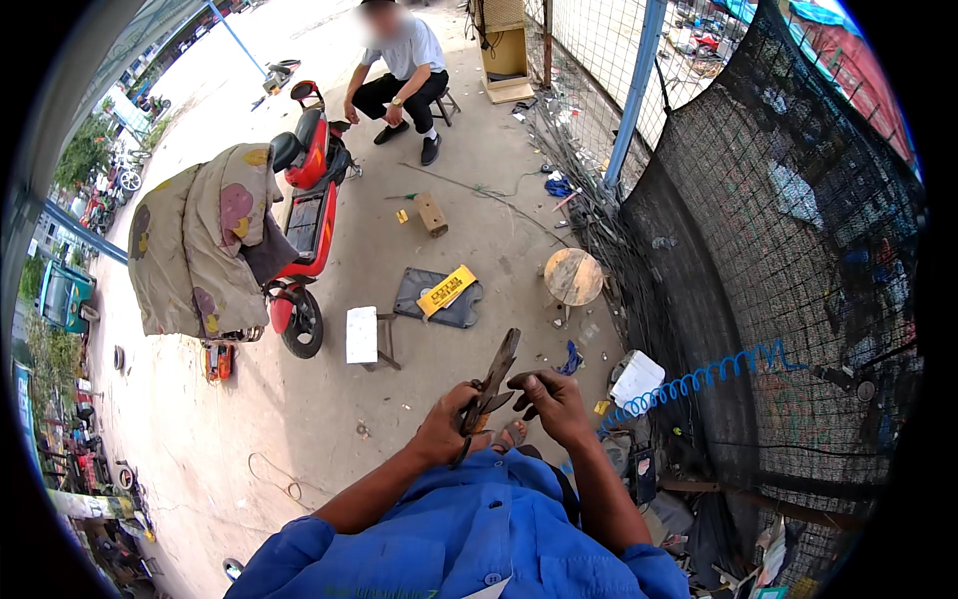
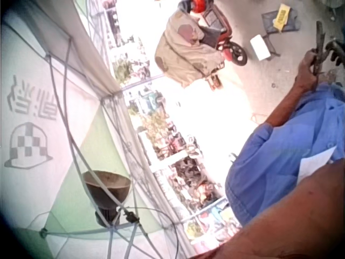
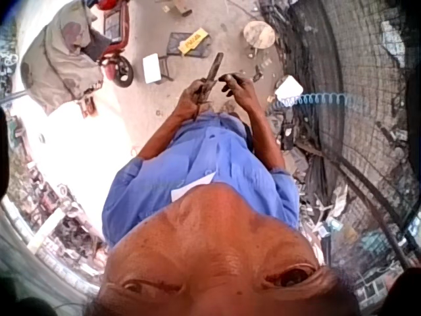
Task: The person works on the battery compartment of a red electric scooter. They use pliers to adjust or cut wires connected to the batteries while another person sits nearby observing.
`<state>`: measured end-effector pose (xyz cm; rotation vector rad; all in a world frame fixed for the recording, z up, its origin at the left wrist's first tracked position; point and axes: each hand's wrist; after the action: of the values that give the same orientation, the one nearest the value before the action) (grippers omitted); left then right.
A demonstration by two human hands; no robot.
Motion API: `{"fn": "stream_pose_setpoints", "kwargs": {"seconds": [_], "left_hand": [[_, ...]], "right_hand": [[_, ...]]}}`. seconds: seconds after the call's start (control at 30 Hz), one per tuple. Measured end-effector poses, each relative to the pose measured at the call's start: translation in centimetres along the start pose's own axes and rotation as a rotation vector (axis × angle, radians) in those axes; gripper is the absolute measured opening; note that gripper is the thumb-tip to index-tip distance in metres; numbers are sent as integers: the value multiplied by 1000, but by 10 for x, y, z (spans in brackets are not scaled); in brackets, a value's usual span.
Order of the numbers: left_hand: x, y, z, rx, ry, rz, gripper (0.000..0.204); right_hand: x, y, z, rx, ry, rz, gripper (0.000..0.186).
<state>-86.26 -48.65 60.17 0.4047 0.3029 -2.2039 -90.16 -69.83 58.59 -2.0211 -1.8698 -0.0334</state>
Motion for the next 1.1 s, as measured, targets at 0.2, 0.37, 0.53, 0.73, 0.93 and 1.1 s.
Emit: {"fn": "stream_pose_setpoints", "kwargs": {"seconds": [0.2,0.37,0.53,0.73,0.93,1.1], "left_hand": [[-2,-3,-7,123,70,76,52],[-1,-9,-6,78,-20,96,45],[-2,-13,-10,104,33,135,40],[-4,-19,-20,110,76,150,29],[-8,-18,-12,85,34,153,26],[-9,-17,-14,115,13,165,25]], "right_hand": [[23,5,8,-13,83,-74,33],[32,2,12,-4,150,-71,27],[38,1,28,5,156,-50,26],[40,-4,15,151,197,-7,28],[40,-2,15,188,155,-26,22],[46,-2,11,318,271,-25,22]]}}
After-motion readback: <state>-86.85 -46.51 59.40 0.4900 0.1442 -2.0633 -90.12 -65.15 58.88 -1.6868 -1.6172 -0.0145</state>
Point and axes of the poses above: each hand's wrist, its own y-axis towards the middle knuckle, its own x-axis out of the palm, z = x × y, and after that the axes turned 8 degrees about y, right-handed
